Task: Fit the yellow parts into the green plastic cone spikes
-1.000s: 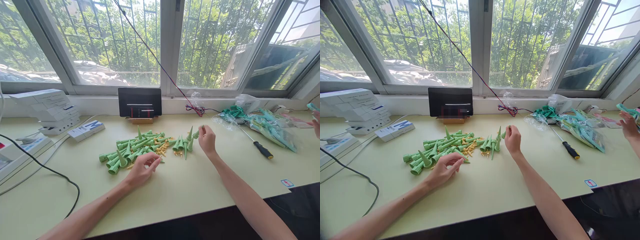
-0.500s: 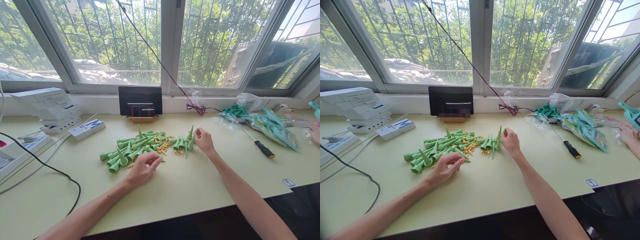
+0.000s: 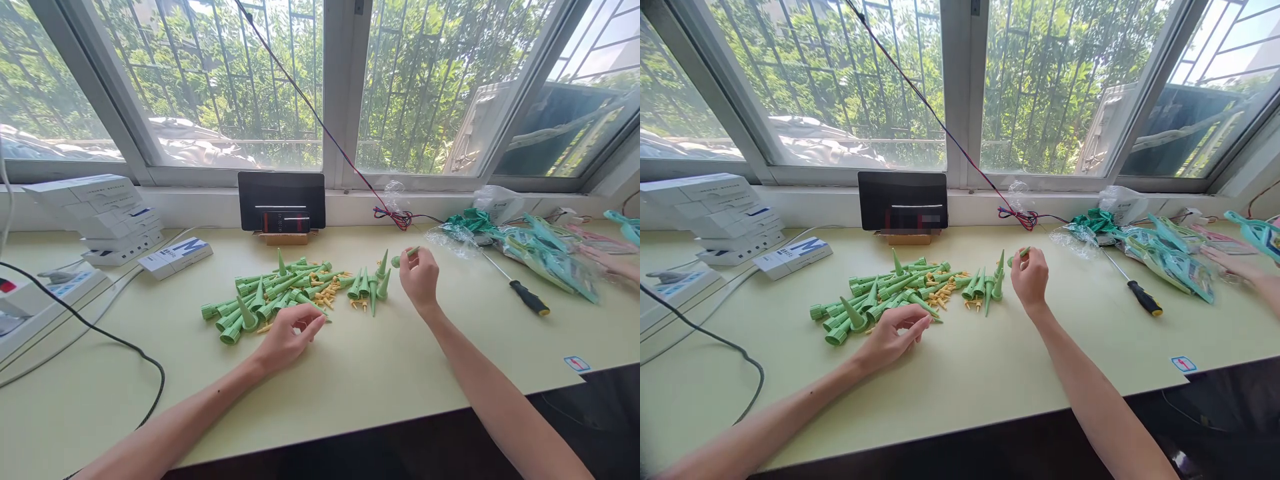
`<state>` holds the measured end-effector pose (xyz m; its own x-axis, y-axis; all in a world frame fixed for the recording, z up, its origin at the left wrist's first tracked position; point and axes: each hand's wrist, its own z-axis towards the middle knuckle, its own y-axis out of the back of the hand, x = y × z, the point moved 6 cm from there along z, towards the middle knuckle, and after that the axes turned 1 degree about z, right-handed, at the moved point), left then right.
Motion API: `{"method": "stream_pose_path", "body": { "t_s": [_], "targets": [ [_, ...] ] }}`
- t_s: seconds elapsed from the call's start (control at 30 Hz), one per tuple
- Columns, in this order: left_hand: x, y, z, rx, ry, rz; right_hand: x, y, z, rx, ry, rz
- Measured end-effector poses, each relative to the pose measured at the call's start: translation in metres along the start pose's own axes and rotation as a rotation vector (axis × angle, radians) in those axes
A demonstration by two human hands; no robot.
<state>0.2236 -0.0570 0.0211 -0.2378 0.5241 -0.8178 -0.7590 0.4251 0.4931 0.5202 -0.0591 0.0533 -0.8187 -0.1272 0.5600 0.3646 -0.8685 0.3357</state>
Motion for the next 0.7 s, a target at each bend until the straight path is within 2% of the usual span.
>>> {"method": "stream_pose_path", "body": {
  "t_s": [0.07,0.13,0.47,0.7],
  "targets": [
    [0.001,-0.001,0.0,0.005,-0.003,0.001,0.006,0.009,0.003,-0.088,0.052,0.086],
    [0.001,-0.001,-0.001,0.008,-0.003,0.0,0.011,0.01,0.006,-0.091,0.095,0.151],
    [0.005,-0.002,-0.003,0.021,0.002,0.003,0.019,-0.006,0.029,0.063,0.201,0.199],
    [0.003,-0.004,-0.003,0.018,-0.006,0.003,0.009,-0.02,0.045,0.183,0.244,0.151]
  ]
}}
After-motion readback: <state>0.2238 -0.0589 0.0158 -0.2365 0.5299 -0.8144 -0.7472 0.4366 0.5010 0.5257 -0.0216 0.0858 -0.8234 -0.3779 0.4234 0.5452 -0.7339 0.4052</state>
